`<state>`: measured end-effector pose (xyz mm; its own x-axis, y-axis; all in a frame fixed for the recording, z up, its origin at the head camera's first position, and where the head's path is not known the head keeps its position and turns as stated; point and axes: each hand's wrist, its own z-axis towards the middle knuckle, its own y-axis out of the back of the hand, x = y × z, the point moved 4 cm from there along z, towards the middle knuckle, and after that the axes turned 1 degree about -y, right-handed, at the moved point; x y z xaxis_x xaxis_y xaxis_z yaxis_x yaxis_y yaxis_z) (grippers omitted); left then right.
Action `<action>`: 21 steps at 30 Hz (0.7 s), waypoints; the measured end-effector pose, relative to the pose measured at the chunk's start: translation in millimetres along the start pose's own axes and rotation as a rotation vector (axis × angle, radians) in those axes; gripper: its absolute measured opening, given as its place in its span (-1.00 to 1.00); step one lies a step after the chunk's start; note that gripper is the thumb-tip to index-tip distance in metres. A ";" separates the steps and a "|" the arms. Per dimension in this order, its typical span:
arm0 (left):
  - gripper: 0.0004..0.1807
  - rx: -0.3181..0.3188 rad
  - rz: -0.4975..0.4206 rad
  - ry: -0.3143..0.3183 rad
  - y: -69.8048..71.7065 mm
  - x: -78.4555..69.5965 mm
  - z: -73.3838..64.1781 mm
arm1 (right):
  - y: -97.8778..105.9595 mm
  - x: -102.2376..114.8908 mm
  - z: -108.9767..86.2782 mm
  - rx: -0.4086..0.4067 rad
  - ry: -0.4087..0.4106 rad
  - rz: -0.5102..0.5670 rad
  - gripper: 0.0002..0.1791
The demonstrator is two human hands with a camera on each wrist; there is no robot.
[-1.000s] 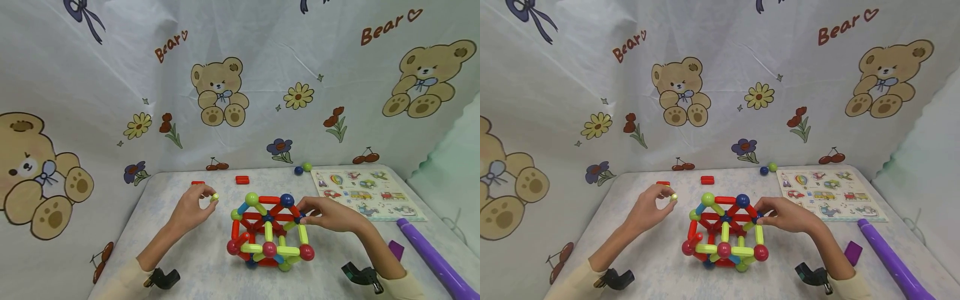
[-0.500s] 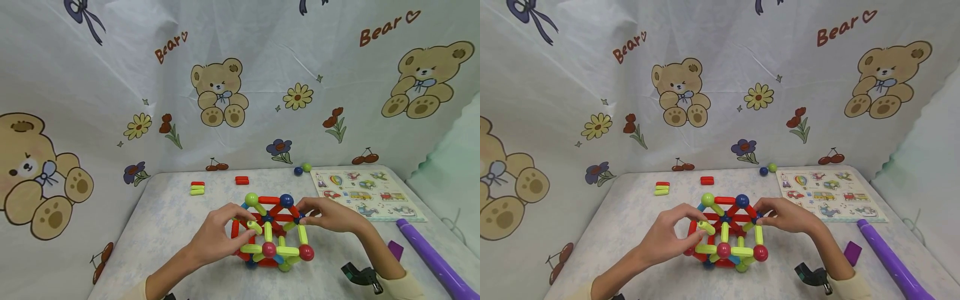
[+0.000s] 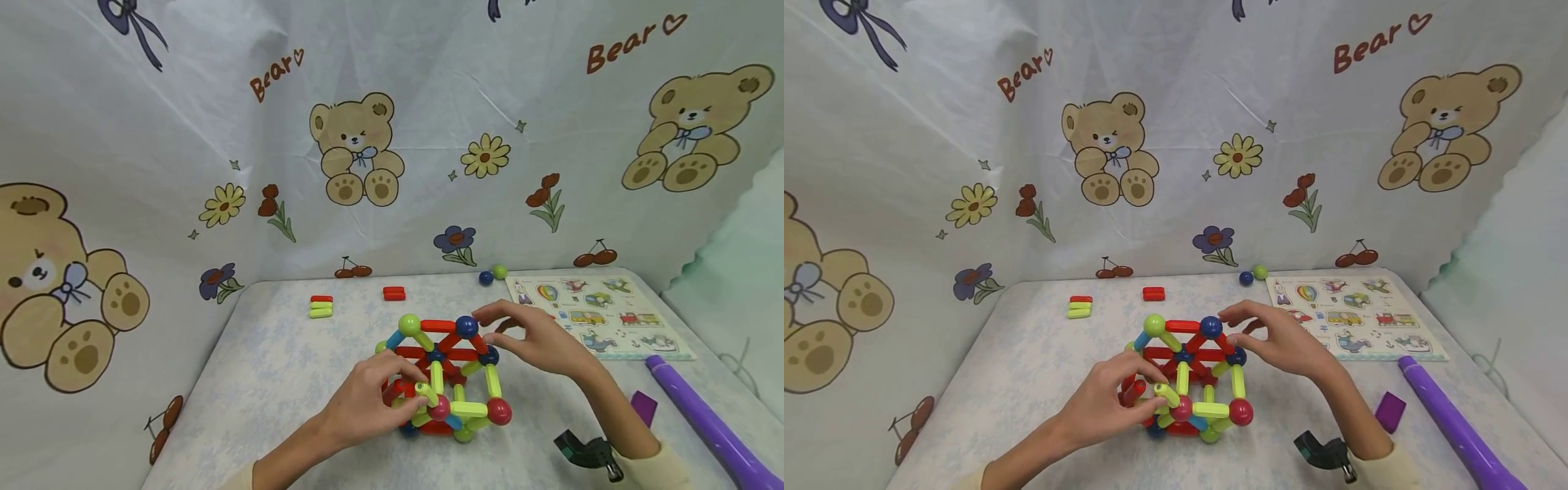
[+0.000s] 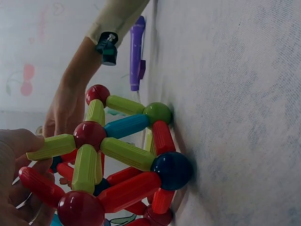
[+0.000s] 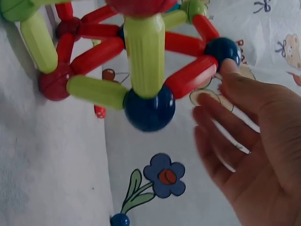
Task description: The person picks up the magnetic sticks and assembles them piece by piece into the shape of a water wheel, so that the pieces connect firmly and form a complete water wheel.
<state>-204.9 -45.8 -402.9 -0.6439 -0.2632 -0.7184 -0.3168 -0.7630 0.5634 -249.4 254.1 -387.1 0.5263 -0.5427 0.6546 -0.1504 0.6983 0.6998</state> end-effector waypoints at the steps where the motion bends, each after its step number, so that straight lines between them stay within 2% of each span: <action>1: -0.74 0.000 -0.001 0.000 -0.3 -0.1 -0.2 | 0.7 3.8 0.2 -0.044 0.035 -0.001 -0.61; 4: -0.73 -0.006 -0.001 -0.002 -0.4 0.2 -0.9 | 1.0 14.6 0.5 -0.134 0.129 -0.009 -0.54; 9: -0.74 -0.018 -0.005 -0.029 0.1 1.8 -1.9 | -1.1 24.8 1.7 -0.178 0.212 -0.006 -0.49; 21: -0.70 0.018 -0.033 0.004 1.0 4.1 -2.0 | -3.3 25.4 2.8 -0.193 0.216 -0.024 -0.47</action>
<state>-206.4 -48.8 -406.0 -0.6299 -0.2410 -0.7383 -0.3504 -0.7602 0.5471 -237.9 236.7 -372.0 0.6969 -0.4626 0.5480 0.0152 0.7735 0.6336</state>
